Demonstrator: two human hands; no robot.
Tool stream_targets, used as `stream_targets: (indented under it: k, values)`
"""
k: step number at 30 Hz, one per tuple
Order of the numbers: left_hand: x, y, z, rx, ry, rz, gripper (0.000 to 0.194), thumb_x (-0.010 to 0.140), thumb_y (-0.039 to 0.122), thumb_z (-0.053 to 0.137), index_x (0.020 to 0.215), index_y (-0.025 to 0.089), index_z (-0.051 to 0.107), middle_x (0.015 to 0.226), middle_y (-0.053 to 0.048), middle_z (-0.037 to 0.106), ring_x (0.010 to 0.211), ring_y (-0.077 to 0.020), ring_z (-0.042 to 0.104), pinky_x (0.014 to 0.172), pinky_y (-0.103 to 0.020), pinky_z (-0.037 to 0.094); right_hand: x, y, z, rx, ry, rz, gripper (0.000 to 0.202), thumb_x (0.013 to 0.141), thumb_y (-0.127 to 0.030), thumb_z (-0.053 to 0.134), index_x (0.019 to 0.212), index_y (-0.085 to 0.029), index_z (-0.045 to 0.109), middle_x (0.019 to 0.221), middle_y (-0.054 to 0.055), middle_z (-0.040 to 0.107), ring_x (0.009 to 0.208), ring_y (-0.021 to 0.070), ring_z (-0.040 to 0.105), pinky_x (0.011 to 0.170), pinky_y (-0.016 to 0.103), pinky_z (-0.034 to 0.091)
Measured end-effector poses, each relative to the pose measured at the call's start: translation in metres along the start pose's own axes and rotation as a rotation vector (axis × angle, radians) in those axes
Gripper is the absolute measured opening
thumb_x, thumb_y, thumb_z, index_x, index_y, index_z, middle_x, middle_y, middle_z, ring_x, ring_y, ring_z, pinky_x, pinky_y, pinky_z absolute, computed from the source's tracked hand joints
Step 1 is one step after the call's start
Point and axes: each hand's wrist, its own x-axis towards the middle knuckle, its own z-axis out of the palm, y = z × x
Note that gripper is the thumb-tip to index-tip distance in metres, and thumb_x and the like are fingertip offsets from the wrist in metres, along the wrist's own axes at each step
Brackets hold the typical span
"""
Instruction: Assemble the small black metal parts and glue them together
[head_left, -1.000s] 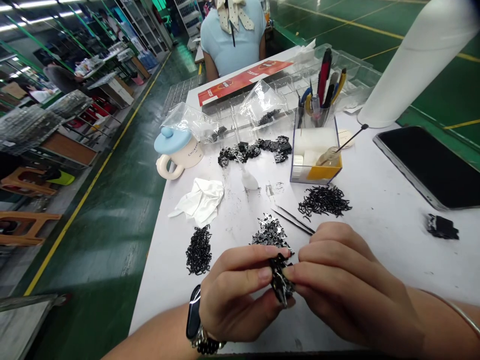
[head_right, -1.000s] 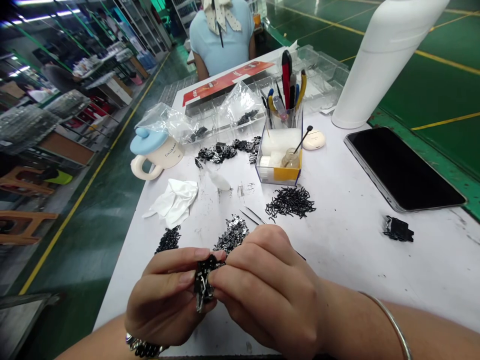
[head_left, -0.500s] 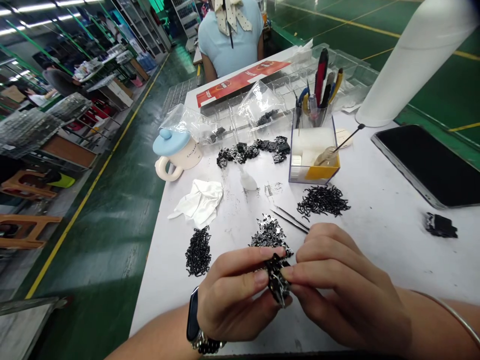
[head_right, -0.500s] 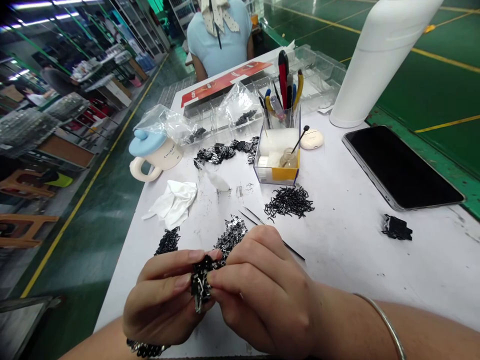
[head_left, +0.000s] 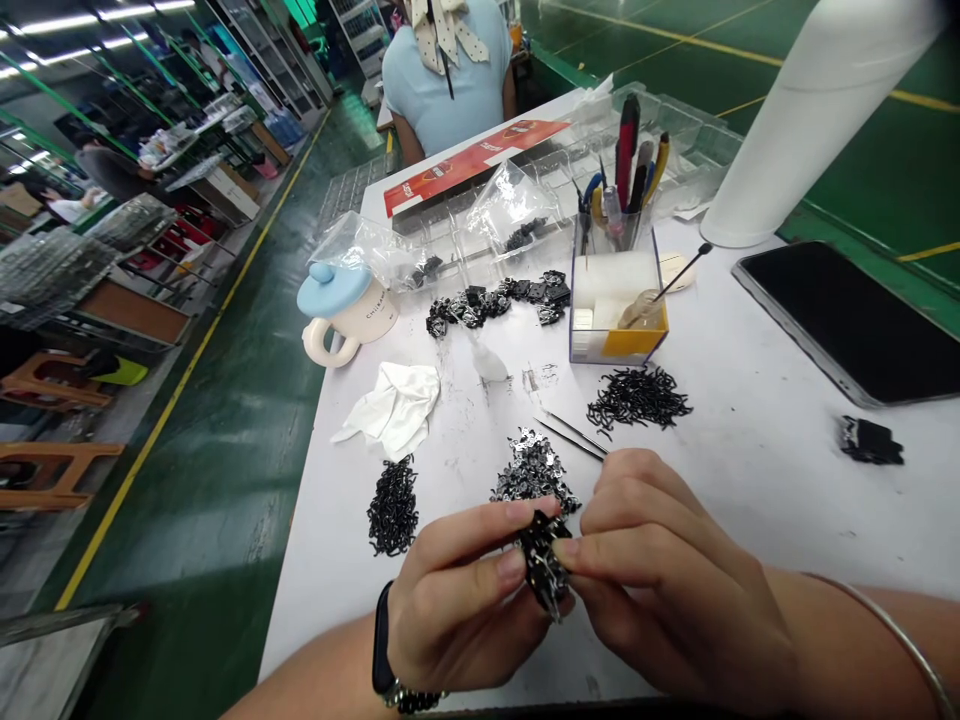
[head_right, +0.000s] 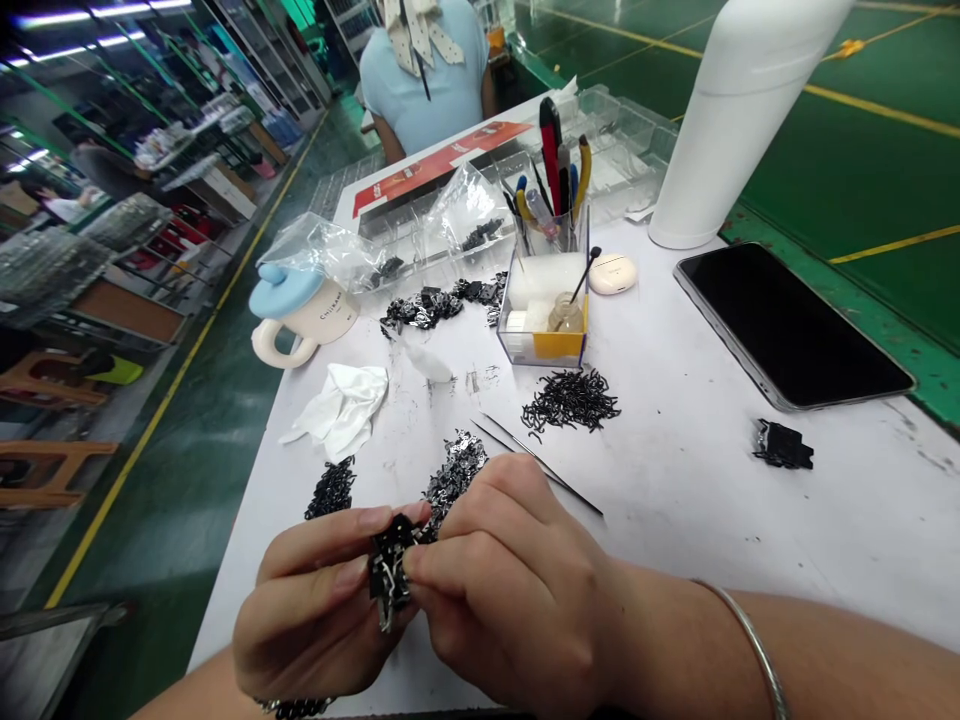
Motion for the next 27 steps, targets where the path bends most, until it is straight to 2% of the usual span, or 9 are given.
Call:
stream_targets:
  k: [8, 16, 22, 27]
  values:
    - [0.0019, -0.0013, 0.0007, -0.023, -0.028, -0.041, 0.030, 0.080, 0.014, 0.068, 0.107, 0.018, 0.056, 0.112, -0.005, 0.061, 0.094, -0.0184, 0.071, 0.074, -0.021, 0.064, -0.0015, -0.0016, 0.0003, 0.019, 0.001, 0.064, 0.012, 0.078, -0.004, 0.051, 0.086, -0.011, 0.058, 0.068, 0.003, 0.059, 0.067, 0.0127, 0.053, 0.060, 0.029, 0.049]
    - [-0.0009, -0.0024, 0.0029, -0.041, -0.032, -0.014, 0.032, 0.080, 0.010, 0.067, 0.107, 0.014, 0.053, 0.114, -0.005, 0.055, 0.100, -0.0169, 0.068, 0.082, -0.017, 0.060, -0.0026, -0.0014, 0.0033, 0.054, 0.046, 0.056, 0.013, 0.075, -0.001, 0.053, 0.084, -0.008, 0.059, 0.068, 0.005, 0.059, 0.068, 0.0133, 0.053, 0.062, 0.029, 0.048]
    - [0.0015, 0.0012, 0.0023, -0.001, -0.029, -0.002, 0.029, 0.078, 0.011, 0.069, 0.102, 0.014, 0.055, 0.111, -0.004, 0.058, 0.094, -0.0170, 0.070, 0.077, -0.016, 0.062, -0.0014, -0.0015, 0.0030, 0.067, 0.040, 0.032, 0.011, 0.075, 0.000, 0.054, 0.082, -0.008, 0.058, 0.065, 0.005, 0.058, 0.063, 0.0121, 0.052, 0.058, 0.029, 0.048]
    - [-0.0036, 0.0007, 0.0066, -0.046, 0.035, 0.016, 0.032, 0.081, 0.012, 0.066, 0.110, 0.013, 0.052, 0.114, -0.005, 0.055, 0.098, -0.0149, 0.068, 0.080, -0.014, 0.060, -0.0017, -0.0007, 0.0011, 0.077, 0.028, 0.009, 0.010, 0.076, 0.000, 0.054, 0.082, -0.006, 0.059, 0.066, 0.005, 0.059, 0.065, 0.0117, 0.054, 0.060, 0.029, 0.048]
